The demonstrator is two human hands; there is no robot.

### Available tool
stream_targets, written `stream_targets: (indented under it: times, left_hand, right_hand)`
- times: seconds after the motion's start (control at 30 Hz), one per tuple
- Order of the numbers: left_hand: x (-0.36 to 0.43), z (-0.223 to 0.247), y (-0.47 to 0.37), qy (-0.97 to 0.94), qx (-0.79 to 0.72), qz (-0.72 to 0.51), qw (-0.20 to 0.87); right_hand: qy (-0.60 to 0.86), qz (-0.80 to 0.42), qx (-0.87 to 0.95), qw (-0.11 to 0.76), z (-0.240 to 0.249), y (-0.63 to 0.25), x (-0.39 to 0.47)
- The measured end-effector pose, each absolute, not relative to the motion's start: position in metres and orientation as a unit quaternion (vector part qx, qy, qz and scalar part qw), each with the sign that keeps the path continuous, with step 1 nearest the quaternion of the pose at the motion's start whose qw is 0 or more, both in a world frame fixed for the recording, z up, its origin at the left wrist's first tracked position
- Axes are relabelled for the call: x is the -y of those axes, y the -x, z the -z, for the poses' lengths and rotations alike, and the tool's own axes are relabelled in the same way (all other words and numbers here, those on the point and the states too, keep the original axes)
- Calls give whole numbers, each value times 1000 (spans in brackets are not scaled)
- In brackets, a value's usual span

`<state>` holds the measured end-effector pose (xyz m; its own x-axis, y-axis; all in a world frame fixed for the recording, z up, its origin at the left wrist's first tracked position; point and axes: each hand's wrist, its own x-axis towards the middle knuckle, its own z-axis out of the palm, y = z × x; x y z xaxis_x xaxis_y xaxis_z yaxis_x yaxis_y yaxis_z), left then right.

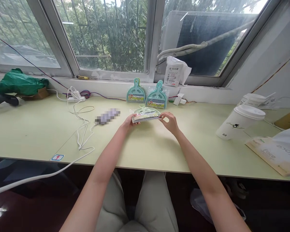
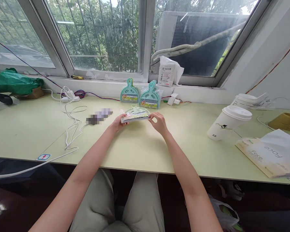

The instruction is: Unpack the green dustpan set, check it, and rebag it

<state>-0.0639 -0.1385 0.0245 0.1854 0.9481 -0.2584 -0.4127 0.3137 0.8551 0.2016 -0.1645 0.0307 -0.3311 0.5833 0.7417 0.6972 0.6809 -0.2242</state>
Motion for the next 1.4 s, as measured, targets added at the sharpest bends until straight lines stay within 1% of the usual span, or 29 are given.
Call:
stream_targets:
  times: [0.1, 0.2, 0.3, 0.37, 0.4, 0.5, 0.67, 0.73, 0.8, 0.93, 1.07, 1.23, 1.4]
  left_hand:
    - [137, -26, 67, -307, -424, -487, 699]
    - [137, -24, 68, -297, -422, -503, 693]
    - [137, -21, 68, -300, -422, -494, 698]
    - [137, -20, 68, -299, -425, -485, 703]
    - [137, -19, 69, -297, -423, -485, 705]
    - [137, -17, 70, -296, -401, -489, 716]
    - [137, -12, 71, -302, -381, -474, 734]
    - [138, -11, 70, -311, -370, -468, 740]
    - [140, -11, 69, -322, -360, -463, 743]
    - [142, -13, 67, -329, -355, -472, 737]
    - [144, -16, 68, -351, -344, -440, 752]
    - [148, -14, 65, -429, -275, -361, 781]
    - [145, -11, 61, -443, -242, -359, 785]
  right_hand:
    - [414, 118, 805, 410, -36, -195, 174]
    - [419, 184, 819, 346, -36, -193, 178]
    - [411, 222, 843, 267, -33, -197, 177]
    - [410, 234, 848, 240, -30, -201, 174]
    - [412, 235, 847, 240, -29, -203, 173]
    - [421, 211, 838, 277, -25, -207, 169]
    - [427, 91, 808, 395, -19, -201, 167]
    - [423, 50, 797, 427, -17, -198, 166]
    - [412, 24, 804, 428, -15, -195, 166]
    - [397, -18, 825, 400, -11, -194, 164]
    - [421, -58, 787, 447, -7, -197, 161]
    - [461, -78, 743, 478, -5, -202, 158]
    - [467, -58, 731, 494, -10, -201, 160]
